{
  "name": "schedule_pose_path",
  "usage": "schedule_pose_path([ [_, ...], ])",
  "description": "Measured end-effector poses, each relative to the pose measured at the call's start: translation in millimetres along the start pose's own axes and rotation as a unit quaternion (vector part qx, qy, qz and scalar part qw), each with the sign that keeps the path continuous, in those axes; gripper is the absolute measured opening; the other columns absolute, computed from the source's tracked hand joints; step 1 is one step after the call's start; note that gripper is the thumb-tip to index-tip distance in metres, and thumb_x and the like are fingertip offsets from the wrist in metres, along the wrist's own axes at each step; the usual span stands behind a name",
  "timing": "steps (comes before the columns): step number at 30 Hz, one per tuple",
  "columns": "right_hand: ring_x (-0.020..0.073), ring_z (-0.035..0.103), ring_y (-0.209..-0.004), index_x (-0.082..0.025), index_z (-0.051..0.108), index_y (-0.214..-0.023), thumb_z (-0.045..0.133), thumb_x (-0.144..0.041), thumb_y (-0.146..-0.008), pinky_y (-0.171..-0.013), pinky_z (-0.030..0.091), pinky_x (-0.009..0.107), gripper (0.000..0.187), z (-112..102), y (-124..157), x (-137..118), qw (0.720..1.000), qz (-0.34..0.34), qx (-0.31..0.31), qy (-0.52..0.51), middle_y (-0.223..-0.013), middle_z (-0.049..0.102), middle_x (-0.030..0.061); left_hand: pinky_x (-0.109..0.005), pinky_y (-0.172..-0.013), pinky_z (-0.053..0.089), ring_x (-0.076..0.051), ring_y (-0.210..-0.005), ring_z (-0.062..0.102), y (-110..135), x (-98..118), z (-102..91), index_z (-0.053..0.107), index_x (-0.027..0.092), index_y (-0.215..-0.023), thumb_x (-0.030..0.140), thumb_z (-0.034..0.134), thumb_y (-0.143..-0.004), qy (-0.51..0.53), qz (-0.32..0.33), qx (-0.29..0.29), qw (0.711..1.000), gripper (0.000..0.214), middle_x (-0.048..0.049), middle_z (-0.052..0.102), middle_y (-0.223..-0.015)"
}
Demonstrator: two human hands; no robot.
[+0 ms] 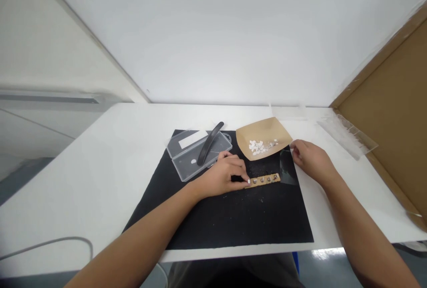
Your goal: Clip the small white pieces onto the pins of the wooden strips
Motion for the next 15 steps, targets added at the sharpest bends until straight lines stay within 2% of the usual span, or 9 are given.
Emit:
schedule_pose_path([
  [10,0.0208,0.068,-0.076,-0.026,0.058,-0.097,0.064,-0.027,-0.086,-0.068,0.046,0.031,0.013,-4.9,0.5,7.0,0.995,0.054,-0.002,-0.081,-0.088,0.073,-0.0004,-0.04,-0.099,0.025,-0.017,-0.091,0.065,0.8,-0.7,1.0,0.082,0.025,-0.088,0.034,0.083,-0.092,-0.004,-0.01,-0.007,1.0,0.01,0.0016,0.076,-0.091],
  [15,0.02,0.067,-0.074,-0.026,0.058,-0.086,0.065,-0.025,-0.081,-0.069,0.047,0.032,0.009,-12.4,1.8,6.4,0.991,0.067,0.024,-0.115,-0.082,0.072,-0.0007,-0.041,-0.101,0.025,-0.017,-0.091,0.065,0.9,-1.0,1.2,0.081,0.024,-0.088,0.036,0.081,-0.094,0.003,-0.018,-0.013,1.0,0.013,0.0001,0.078,-0.093],
])
Point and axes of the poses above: each hand's wrist, its own y-axis away from the middle knuckle, its own z-axis out of the palm, x = y × z, the point moved 9 cm from there along -y, towards the middle knuckle
